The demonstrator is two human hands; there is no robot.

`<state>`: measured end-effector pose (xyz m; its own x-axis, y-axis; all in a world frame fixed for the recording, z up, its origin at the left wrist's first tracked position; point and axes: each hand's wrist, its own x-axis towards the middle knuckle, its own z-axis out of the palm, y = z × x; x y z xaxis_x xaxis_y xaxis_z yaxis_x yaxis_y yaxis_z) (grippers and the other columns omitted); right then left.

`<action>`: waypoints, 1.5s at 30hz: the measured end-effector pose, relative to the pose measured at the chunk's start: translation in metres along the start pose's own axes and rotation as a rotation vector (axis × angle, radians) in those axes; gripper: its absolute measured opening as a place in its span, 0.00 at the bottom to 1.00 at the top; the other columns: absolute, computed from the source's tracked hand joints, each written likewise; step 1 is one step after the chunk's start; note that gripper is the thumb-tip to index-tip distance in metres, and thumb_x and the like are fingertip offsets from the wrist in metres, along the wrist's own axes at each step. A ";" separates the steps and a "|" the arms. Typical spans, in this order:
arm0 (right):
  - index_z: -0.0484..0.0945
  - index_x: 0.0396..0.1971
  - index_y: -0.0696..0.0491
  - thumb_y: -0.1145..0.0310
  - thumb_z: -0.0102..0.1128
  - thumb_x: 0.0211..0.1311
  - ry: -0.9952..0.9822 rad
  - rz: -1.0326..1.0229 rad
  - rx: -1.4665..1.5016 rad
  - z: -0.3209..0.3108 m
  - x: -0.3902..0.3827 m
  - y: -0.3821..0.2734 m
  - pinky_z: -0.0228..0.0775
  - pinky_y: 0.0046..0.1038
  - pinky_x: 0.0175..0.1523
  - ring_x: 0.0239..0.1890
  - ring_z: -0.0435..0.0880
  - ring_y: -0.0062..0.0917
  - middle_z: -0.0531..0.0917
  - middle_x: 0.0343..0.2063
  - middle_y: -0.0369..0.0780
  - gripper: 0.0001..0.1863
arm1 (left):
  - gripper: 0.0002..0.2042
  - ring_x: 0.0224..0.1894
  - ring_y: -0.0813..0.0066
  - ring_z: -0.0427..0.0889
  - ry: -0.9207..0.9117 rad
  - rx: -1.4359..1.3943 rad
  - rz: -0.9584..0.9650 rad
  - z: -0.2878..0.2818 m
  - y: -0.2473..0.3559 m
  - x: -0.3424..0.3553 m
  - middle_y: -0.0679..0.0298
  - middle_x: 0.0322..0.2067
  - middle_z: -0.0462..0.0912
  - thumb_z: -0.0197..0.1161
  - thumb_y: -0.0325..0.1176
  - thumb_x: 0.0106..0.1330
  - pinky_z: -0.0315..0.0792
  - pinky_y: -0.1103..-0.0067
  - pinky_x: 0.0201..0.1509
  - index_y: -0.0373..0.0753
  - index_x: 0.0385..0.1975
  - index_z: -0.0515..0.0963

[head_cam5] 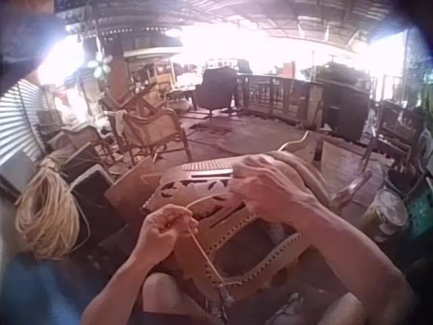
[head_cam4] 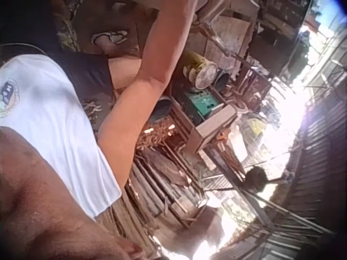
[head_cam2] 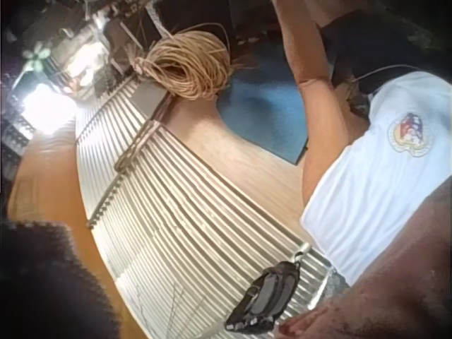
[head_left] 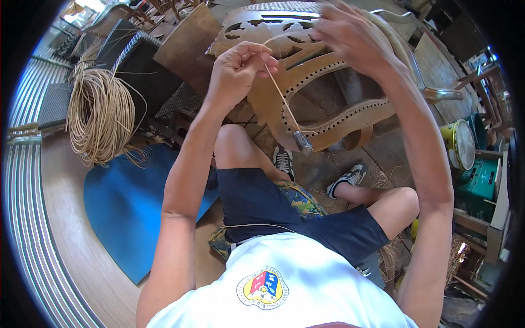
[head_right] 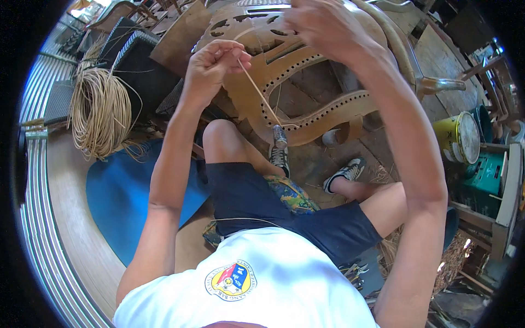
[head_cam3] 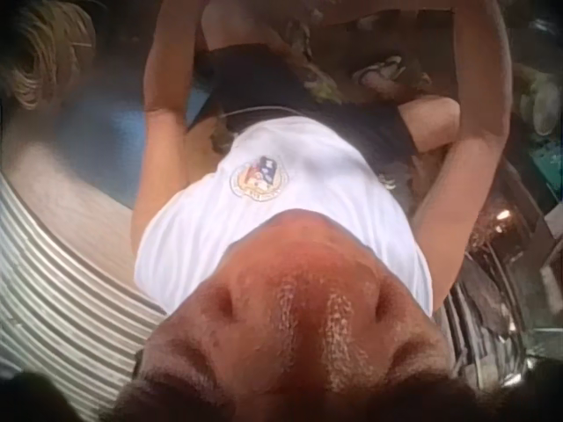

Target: Repairing a wooden chair seat by weaving rattan strands through pre-drilled holes in the frame.

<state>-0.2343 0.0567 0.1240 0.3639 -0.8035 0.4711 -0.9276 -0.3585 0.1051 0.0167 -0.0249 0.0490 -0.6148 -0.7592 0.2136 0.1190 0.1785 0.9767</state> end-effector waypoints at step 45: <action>0.67 0.66 0.53 0.72 0.62 0.65 0.415 0.247 0.338 0.001 -0.050 -0.095 0.66 0.38 0.67 0.63 0.75 0.44 0.78 0.59 0.45 0.29 | 0.22 0.31 0.72 0.78 -0.231 -0.377 -0.396 0.042 0.061 -0.002 0.71 0.10 0.66 0.58 0.40 0.72 0.71 0.78 0.39 0.45 0.12 0.67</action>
<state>-0.1637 0.1301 0.0895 0.0135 -0.6535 0.7568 -0.8777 -0.3704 -0.3042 -0.0078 0.0138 0.1075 -0.8174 -0.5596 -0.1366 0.0890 -0.3569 0.9299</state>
